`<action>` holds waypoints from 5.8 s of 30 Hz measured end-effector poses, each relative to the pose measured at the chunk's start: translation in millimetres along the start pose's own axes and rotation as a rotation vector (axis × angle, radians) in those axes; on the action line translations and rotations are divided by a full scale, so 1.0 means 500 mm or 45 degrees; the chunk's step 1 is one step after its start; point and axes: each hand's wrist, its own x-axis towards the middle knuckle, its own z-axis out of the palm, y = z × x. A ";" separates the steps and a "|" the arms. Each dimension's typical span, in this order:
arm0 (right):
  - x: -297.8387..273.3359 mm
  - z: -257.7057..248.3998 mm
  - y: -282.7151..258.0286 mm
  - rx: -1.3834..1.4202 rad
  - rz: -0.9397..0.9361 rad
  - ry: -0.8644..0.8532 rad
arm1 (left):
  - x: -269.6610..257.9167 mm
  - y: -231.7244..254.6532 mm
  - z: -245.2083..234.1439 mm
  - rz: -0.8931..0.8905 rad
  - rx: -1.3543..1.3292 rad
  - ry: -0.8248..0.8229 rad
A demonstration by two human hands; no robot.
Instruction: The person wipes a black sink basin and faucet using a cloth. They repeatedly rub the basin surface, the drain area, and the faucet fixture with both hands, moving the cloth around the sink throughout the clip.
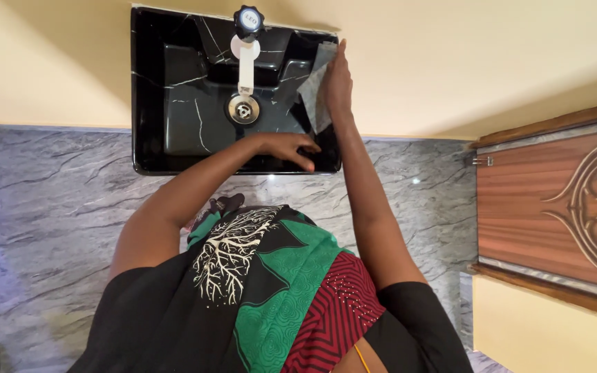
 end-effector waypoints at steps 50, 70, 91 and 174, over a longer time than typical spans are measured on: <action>-0.132 0.089 0.054 -1.206 -0.551 -0.803 | -0.061 -0.007 -0.081 -0.056 0.702 0.875; -0.083 0.143 0.048 -1.050 -0.598 -0.479 | -0.313 -0.053 -0.075 -0.582 0.555 0.653; -0.172 0.350 -0.128 -0.577 -0.770 -1.070 | -0.440 -0.120 -0.076 -0.521 0.582 1.173; -0.097 0.603 -0.291 -0.754 -0.768 -0.399 | -0.517 -0.049 -0.137 0.423 -0.865 1.546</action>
